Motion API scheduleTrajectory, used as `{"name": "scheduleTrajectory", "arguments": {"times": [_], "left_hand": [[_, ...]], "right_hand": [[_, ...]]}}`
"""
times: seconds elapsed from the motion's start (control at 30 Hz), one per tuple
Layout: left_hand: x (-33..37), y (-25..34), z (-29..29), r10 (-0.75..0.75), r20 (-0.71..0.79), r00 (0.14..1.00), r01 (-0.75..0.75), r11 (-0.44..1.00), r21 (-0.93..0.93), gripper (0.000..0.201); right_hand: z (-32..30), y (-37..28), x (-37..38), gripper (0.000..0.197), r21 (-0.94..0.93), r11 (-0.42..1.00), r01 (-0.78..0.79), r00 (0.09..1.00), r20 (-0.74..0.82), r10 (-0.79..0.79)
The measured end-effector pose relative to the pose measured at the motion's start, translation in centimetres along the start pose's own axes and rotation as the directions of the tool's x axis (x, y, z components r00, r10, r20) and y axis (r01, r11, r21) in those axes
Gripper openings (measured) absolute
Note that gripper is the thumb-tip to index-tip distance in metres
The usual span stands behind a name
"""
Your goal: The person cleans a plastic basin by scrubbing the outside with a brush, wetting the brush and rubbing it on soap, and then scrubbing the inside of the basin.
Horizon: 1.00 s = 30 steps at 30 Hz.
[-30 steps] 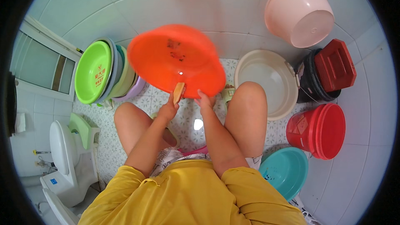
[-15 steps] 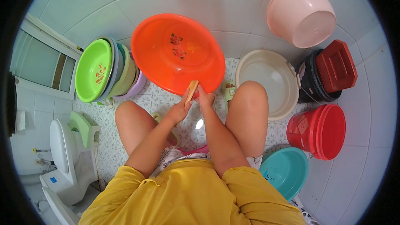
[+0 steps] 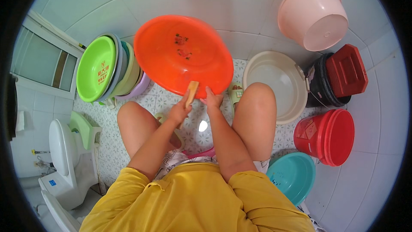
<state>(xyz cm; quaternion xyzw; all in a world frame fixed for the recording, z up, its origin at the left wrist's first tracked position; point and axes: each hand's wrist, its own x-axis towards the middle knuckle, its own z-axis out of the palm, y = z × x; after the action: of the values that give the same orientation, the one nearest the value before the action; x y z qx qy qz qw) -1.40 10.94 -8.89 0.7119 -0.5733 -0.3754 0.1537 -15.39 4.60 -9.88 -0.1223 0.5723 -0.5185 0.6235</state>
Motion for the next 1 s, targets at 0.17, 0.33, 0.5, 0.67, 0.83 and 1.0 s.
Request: {"name": "scheduleTrajectory", "arguments": {"times": [0.17, 0.33, 0.5, 0.67, 0.83, 1.0], "left_hand": [[-1.8, 3.2, 0.8, -0.108, 0.100, 0.989, 0.127, 0.970, -0.209, 0.075], [0.4, -0.5, -1.0, -0.210, -0.177, 0.961, 0.240, 0.956, 0.169, 0.083], [-0.5, 0.5, -0.6, -0.144, -0.131, 0.981, 0.168, 0.965, 0.202, 0.085], [-1.6, 2.7, 1.8, 0.125, -0.013, 0.992, -0.124, 0.992, 0.015, 0.085], [-0.1, 3.0, 0.4, 0.071, -0.044, 0.996, -0.066, 0.991, 0.115, 0.084], [1.4, 3.2, -0.5, -0.025, -0.064, 0.998, 0.038, 0.977, 0.208, 0.084]], "right_hand": [[-1.0, 0.3, 1.4, 0.039, -0.011, 1.000, -0.007, 0.999, -0.037, 0.007], [-0.7, 0.2, 1.7, 0.038, -0.042, 0.999, -0.016, 0.999, -0.037, 0.014], [-0.3, -0.5, 1.4, 0.035, -0.084, 0.996, -0.010, 0.999, -0.041, 0.006], [-0.2, -1.0, 1.3, 0.032, -0.075, 0.997, 0.009, 0.998, -0.068, -0.014], [0.4, -2.1, 1.6, 0.033, -0.005, 0.992, 0.130, 0.990, -0.058, -0.130], [-0.5, -2.6, 3.7, 0.038, 0.015, 0.998, 0.060, 0.995, -0.082, -0.059]]}}
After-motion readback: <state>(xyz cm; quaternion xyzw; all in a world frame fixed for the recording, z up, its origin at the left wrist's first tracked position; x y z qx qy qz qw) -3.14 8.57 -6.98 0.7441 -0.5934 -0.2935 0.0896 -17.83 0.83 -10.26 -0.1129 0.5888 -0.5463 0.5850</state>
